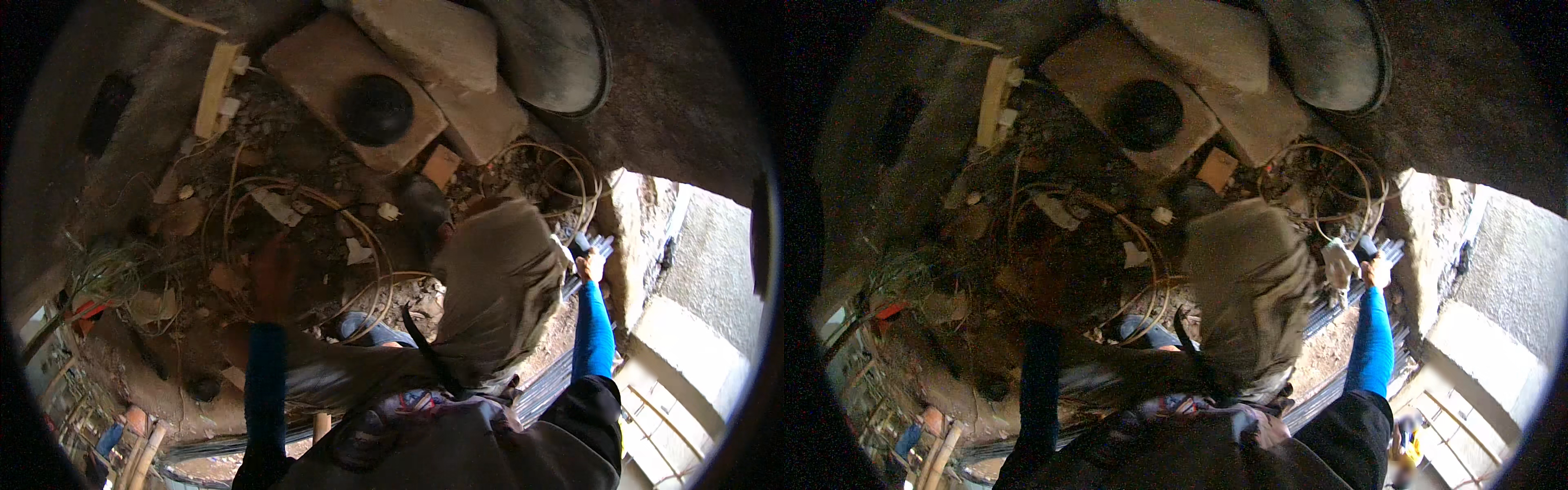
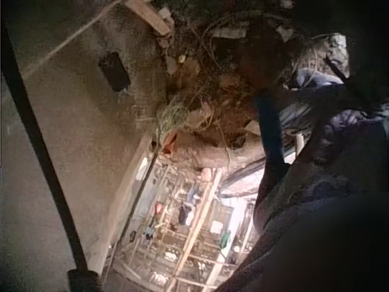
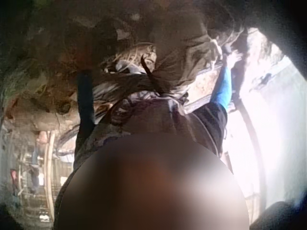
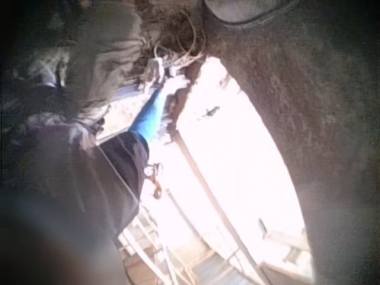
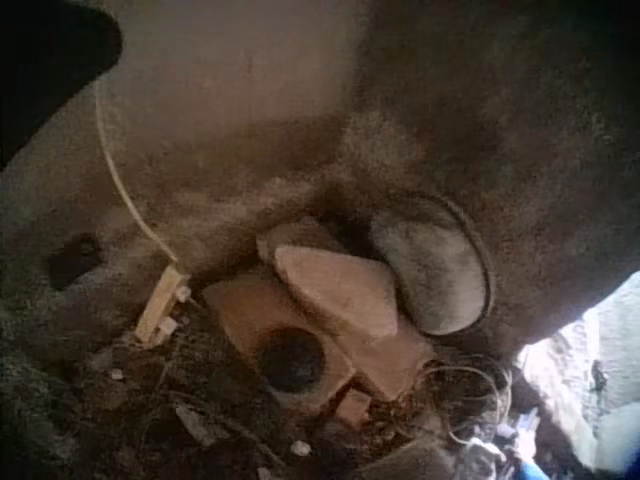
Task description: The person puts on work gloves and then works with a coworker to assemble a rebar cage. They position and align rebar ties and rods, coordinating with another worker to secure the structure.
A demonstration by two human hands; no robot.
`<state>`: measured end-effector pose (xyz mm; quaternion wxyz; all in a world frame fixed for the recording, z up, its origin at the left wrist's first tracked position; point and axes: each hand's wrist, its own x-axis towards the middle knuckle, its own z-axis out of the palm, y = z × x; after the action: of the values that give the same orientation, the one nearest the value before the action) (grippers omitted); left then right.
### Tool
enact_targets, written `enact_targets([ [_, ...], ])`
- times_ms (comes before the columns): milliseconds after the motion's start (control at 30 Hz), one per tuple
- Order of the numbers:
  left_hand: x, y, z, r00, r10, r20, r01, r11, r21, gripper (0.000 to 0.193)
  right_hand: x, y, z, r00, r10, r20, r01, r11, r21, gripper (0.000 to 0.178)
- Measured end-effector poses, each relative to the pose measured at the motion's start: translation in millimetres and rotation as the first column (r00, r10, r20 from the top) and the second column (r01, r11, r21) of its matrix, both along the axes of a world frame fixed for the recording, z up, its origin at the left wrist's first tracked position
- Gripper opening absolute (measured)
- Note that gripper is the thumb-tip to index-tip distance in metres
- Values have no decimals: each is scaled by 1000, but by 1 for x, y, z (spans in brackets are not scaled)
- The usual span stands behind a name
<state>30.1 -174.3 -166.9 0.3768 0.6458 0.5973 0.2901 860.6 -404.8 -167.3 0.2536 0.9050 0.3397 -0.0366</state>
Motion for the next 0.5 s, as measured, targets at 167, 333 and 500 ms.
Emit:
enact_targets([
  [167,-4,3,-12,1000,18,-1,-18,999,-39,41,-8,-9,18,993,-104,52,97,988,124,40],
  [333,-5,-1,-16,1000,22,-7,-22,997,-80,41,-1,-11,3,992,-16,124,1,993,116,25],
  [500,-7,-10,-16,1000,24,-7,-25,994,-108,40,-1,-5,33,943,-281,181,184,889,419,18],
])
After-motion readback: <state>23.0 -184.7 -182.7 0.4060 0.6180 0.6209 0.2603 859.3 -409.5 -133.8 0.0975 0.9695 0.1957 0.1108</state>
